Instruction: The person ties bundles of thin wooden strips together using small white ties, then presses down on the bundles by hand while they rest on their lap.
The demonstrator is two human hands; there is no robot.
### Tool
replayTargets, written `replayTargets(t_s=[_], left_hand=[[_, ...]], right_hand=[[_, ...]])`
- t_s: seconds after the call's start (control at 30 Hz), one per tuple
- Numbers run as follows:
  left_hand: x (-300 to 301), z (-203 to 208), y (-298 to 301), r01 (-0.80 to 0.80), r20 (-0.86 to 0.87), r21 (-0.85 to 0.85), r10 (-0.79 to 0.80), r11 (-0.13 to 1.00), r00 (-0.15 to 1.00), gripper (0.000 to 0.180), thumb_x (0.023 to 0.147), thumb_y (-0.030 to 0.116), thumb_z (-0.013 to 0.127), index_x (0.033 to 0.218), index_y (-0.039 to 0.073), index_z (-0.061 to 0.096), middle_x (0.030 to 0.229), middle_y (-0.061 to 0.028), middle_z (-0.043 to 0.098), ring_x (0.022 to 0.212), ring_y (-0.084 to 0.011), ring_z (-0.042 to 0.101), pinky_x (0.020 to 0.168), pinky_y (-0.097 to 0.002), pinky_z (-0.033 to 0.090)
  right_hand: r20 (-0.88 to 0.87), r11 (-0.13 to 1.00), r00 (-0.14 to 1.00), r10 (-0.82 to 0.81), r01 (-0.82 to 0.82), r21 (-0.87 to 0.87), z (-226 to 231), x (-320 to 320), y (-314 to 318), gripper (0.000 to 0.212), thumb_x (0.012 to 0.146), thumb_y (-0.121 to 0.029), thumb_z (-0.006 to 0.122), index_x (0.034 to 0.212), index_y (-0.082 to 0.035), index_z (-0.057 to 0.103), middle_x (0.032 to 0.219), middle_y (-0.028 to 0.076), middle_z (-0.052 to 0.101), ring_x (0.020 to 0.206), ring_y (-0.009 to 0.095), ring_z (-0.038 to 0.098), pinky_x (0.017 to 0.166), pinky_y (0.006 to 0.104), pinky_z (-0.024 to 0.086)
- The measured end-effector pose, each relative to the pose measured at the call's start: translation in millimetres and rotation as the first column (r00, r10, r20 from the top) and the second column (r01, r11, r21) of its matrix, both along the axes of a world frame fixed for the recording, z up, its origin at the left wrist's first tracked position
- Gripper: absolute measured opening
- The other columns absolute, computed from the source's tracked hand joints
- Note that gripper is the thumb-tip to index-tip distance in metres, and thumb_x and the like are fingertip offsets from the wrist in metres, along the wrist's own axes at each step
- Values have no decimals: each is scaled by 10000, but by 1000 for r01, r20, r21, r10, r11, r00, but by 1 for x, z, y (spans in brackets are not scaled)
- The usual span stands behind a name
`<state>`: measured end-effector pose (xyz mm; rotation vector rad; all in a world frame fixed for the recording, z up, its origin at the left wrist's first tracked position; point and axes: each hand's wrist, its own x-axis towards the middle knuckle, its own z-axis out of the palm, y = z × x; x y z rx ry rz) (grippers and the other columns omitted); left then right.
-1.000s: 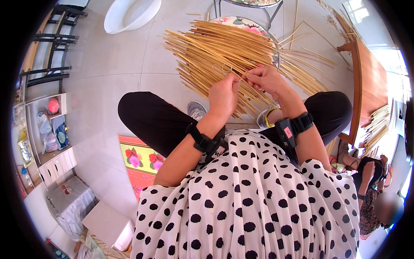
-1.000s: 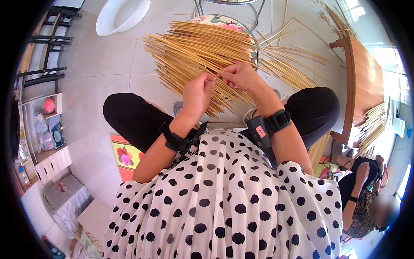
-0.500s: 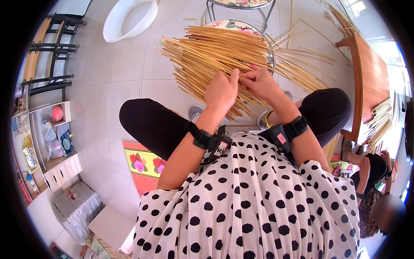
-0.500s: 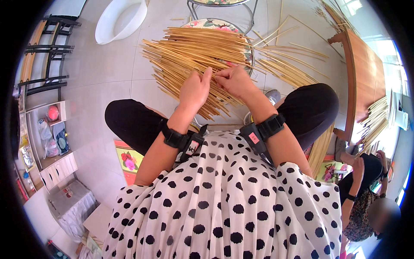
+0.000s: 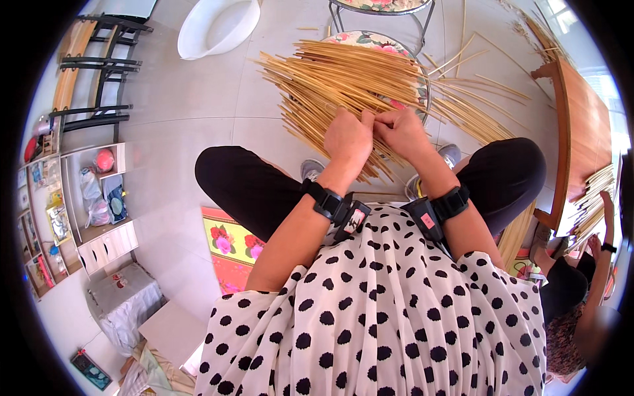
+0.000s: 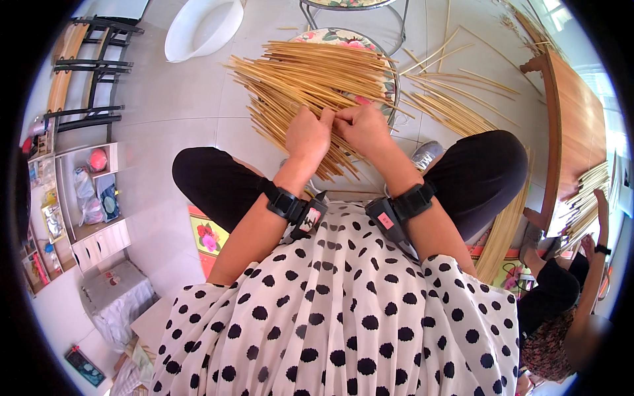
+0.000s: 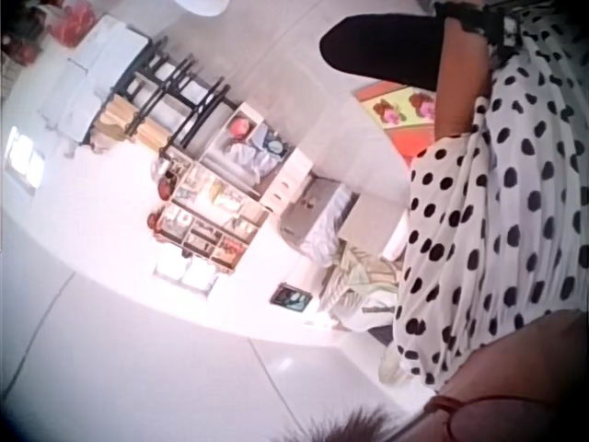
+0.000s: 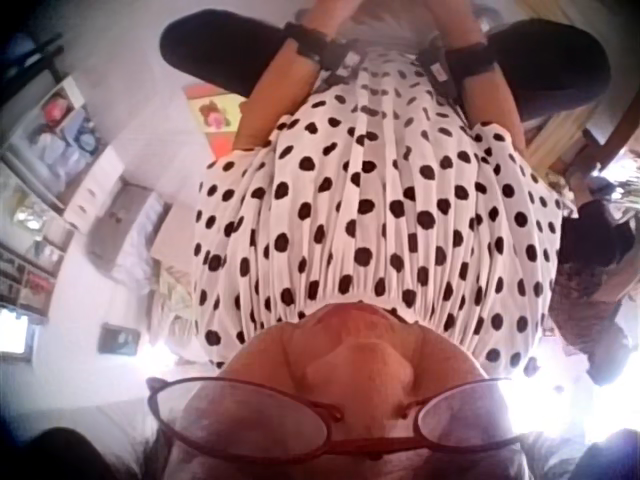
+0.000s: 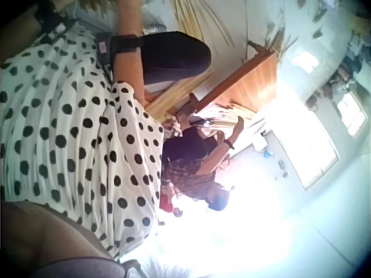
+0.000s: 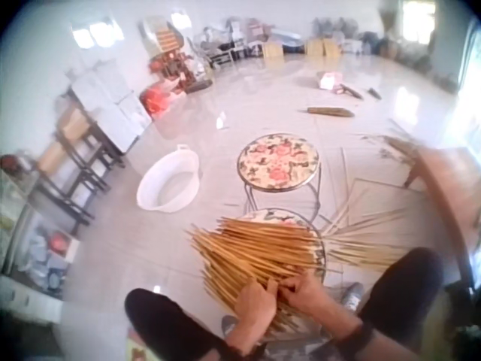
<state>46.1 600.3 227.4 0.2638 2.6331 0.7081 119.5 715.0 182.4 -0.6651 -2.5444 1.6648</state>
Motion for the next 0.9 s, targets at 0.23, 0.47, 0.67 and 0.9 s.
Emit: replayTargets(t_s=[0.23, 0.47, 0.67, 0.9], left_hand=[[0, -37, 2, -184, 54, 176, 177, 967, 983, 464, 892, 290, 625, 1078, -123, 524, 954, -305, 683, 921, -459, 678, 832, -517, 530], [-18, 15, -27, 11, -118, 152, 7, 988, 993, 321, 912, 254, 651, 1056, -15, 554, 970, -190, 678, 836, -373, 688, 716, -470, 538], [-34, 14, -19, 571, -560, -38, -490, 820, 668, 163, 910, 211, 655, 959, 71, 586, 870, -112, 650, 755, -352, 668, 630, -456, 526], [-40, 1, 7, 734, -513, -115, -672, 670, 533, 103, 840, 160, 614, 806, 64, 631, 811, -112, 651, 768, -319, 679, 642, -441, 538]], right_hand=[[-5, 992, 1000, -27, 28, 120, 3, -1, -10, 164, 852, -260, 690, 945, -160, 780, 809, 156, 707, 736, 336, 693, 686, 423, 550], [6, 983, 984, -176, 175, 57, -3, 0, -12, 195, 831, -253, 696, 953, -129, 783, 822, 146, 720, 757, 330, 704, 706, 412, 562], [-7, 982, 986, -166, 166, 86, 3, -1, -13, 192, 832, -261, 694, 941, -130, 783, 804, 157, 715, 739, 339, 697, 701, 422, 560], [65, 981, 983, -171, 163, 109, 8, -3, -9, 191, 824, -265, 690, 929, -133, 780, 773, 165, 702, 714, 356, 686, 690, 440, 553]])
